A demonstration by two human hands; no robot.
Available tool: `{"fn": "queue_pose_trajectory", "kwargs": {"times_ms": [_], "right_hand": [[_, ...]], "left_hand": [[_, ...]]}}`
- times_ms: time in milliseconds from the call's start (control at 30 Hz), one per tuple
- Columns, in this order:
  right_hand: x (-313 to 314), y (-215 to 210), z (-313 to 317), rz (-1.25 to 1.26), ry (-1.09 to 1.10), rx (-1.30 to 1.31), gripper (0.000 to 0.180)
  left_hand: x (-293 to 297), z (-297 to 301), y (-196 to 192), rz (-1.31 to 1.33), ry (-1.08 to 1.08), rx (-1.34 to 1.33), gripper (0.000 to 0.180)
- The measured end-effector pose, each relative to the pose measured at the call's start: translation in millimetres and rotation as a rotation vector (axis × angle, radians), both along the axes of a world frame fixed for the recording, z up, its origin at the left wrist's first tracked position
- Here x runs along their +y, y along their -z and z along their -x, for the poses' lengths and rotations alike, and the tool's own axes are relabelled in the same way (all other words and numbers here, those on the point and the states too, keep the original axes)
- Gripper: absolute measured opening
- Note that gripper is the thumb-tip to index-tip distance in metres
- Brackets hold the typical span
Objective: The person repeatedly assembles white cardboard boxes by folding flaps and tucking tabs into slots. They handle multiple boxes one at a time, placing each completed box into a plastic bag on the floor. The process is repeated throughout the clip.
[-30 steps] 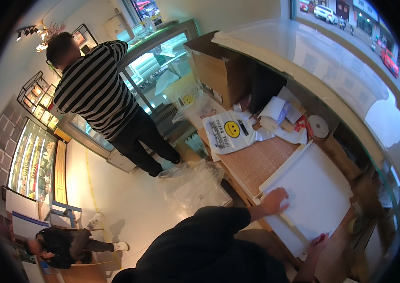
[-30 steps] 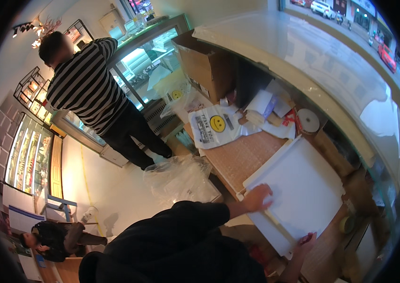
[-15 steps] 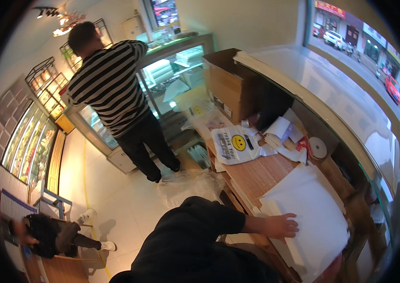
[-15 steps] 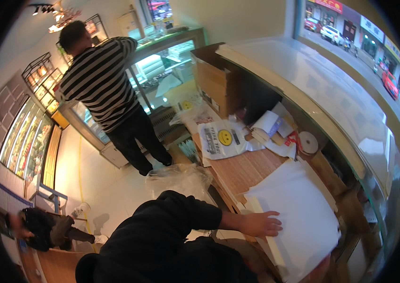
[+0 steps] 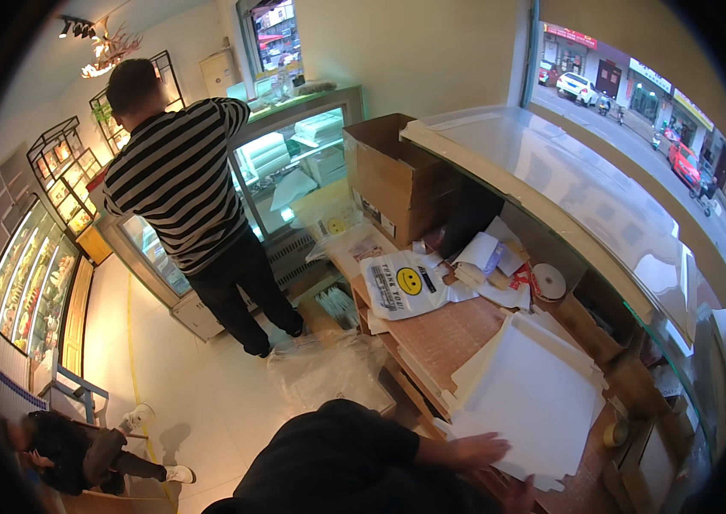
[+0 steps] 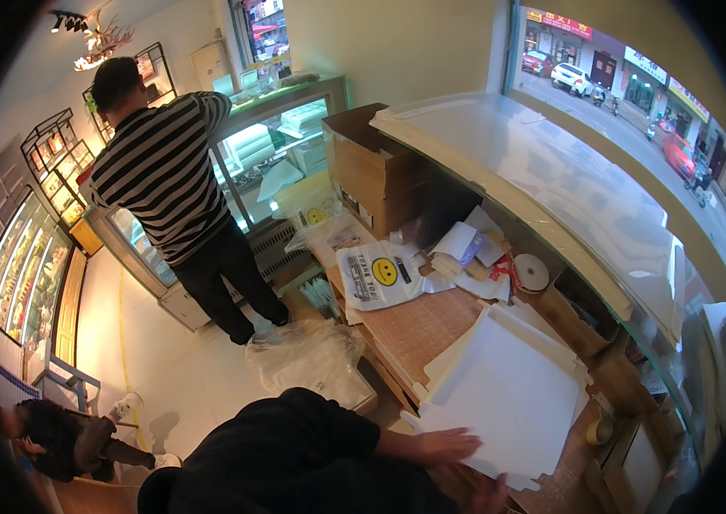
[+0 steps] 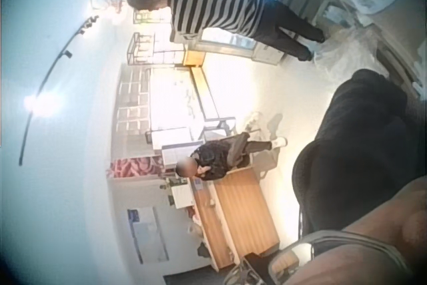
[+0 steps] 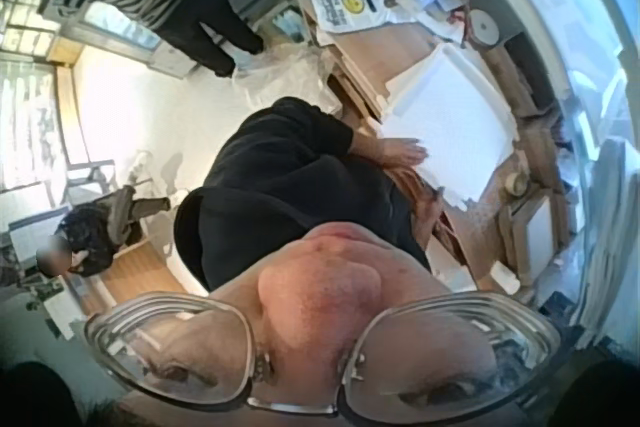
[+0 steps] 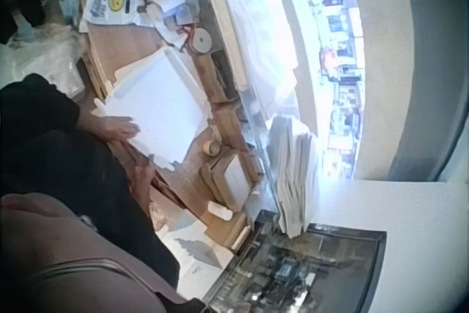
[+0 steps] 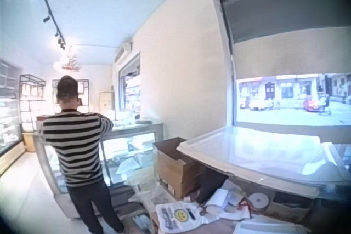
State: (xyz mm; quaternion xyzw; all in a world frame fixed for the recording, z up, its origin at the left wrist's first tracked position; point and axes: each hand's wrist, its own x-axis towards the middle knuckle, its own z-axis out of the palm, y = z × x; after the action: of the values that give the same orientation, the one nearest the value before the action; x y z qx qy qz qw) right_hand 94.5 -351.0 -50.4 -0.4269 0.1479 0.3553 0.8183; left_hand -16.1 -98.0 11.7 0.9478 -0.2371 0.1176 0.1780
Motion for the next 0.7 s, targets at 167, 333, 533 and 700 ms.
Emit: {"fn": "queue_pose_trajectory", "kwargs": {"times_ms": [167,333,533,700], "right_hand": [[10,-3,20,0.389,-0.377,-0.119,0.036],[12,-44,31,1.157,-0.684,-1.387,0.039],[0,-21,12,1.020,-0.714,-1.859,0.047],[-22,-1,3,1.122,-0.797,-1.882,0.034]], "left_hand": [[30,16,54,-0.003,-0.161,-0.088,0.044],[39,22,60,0.061,-0.203,-0.179,0.028],[38,20,53,0.065,-0.158,-0.109,0.028],[44,22,45,0.137,-0.218,-0.459,0.020]]}}
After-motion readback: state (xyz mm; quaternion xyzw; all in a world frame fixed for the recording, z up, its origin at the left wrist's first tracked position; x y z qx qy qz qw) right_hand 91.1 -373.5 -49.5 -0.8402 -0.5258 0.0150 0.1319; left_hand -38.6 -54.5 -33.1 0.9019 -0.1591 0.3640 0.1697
